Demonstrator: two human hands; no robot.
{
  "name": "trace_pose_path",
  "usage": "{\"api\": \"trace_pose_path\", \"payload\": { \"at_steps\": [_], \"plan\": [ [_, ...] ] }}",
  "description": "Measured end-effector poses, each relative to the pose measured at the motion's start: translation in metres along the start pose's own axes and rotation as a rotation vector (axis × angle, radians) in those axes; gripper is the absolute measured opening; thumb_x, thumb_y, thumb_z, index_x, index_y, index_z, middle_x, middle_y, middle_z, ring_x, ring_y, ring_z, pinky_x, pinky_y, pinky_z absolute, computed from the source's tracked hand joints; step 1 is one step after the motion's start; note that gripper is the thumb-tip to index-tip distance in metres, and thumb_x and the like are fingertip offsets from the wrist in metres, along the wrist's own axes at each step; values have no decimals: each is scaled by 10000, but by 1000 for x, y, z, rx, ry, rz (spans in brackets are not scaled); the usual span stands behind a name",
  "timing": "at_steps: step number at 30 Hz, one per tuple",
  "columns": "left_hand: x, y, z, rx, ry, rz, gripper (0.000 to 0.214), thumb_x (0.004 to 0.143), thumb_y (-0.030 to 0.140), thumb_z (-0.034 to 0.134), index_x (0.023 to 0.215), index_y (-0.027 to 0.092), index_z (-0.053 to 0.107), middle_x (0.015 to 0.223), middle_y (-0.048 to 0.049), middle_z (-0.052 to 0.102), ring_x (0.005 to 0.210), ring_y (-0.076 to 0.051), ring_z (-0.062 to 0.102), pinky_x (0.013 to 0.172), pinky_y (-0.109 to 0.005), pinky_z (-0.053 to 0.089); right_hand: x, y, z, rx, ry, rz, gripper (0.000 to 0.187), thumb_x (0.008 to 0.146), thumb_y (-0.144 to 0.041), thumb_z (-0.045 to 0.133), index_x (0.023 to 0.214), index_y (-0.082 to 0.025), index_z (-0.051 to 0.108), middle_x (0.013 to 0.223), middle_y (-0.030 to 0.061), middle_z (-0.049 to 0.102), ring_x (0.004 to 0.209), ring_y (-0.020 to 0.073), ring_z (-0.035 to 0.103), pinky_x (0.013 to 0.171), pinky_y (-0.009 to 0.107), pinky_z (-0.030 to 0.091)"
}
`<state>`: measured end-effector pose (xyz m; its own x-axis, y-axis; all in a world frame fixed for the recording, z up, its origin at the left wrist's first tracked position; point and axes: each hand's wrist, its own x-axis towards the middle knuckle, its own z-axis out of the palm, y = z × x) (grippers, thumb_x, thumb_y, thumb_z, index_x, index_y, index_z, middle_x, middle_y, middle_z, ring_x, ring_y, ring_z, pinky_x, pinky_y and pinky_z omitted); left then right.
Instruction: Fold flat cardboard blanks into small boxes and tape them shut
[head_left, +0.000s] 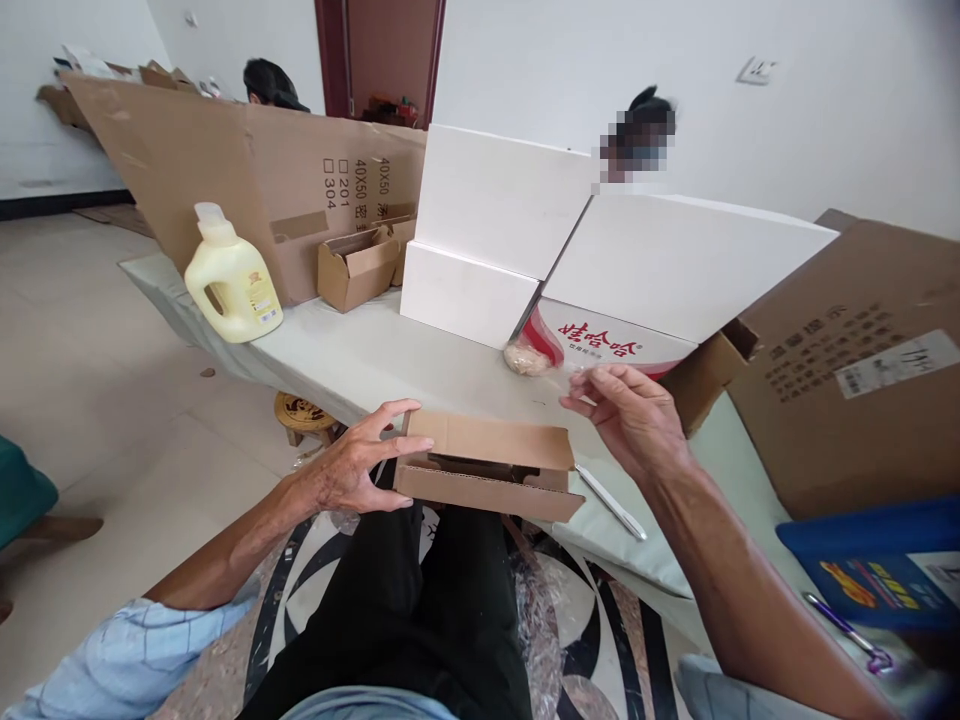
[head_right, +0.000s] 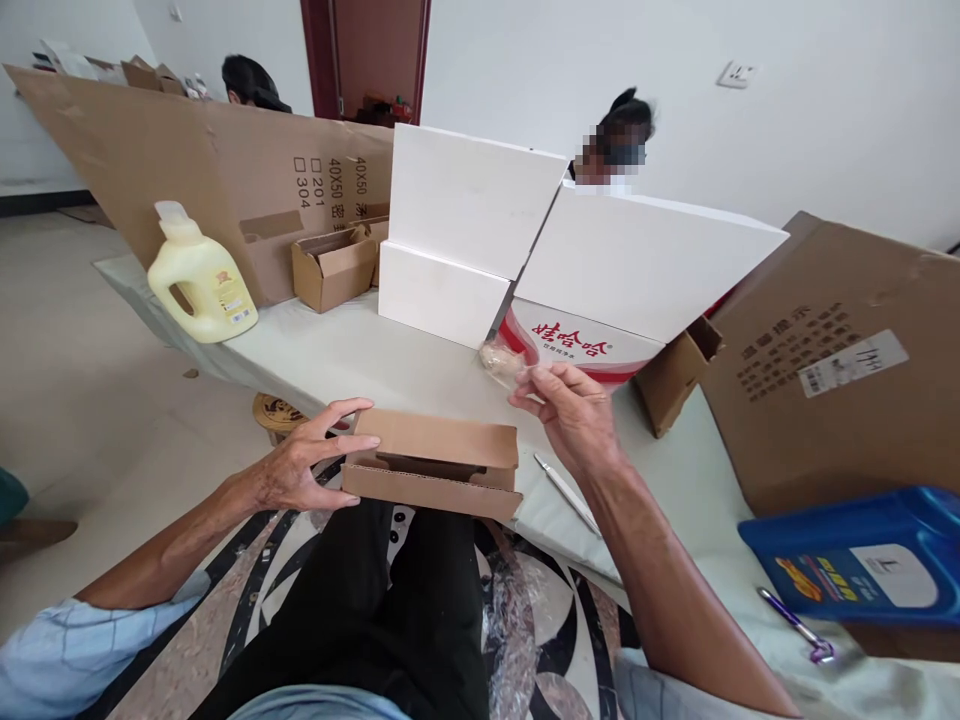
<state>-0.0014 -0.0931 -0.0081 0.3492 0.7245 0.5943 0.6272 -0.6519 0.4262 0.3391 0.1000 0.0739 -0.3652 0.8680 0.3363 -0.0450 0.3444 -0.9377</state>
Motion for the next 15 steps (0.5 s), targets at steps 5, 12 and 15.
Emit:
{"api": "trace_pose_path", "payload": {
  "at_steps": [5,12,15],
  "plan": [
    [-8,-2,3,-19,11,-89,852,776,193,950,1548,332,616,1727,-172,409,1484,-393,584,1131,-506,623,16,55,-35,-272,210,-58,471,863,-694,826,886,-236,717,916,72,778,718,206,711,664,372,676],
    [-5,1,7,2,26,-114,740,830,176,862,1512,327,618,1730,-172,407,1461,-396,604,1059,-473,658,63,129,-48,-719,240,-194,392,996,-569,557,908,-215,702,891,100,767,797,251,698,763,403,591],
    [-2,2,6,6,3,-131,713,863,182,823,1523,342,603,1746,-163,379,1480,-386,588,1066,-490,659,101,149,-49,-877,224,-234,277,1018,-395,518,937,-216,712,1019,131,770,919,273,678,854,410,536]
  ]
}}
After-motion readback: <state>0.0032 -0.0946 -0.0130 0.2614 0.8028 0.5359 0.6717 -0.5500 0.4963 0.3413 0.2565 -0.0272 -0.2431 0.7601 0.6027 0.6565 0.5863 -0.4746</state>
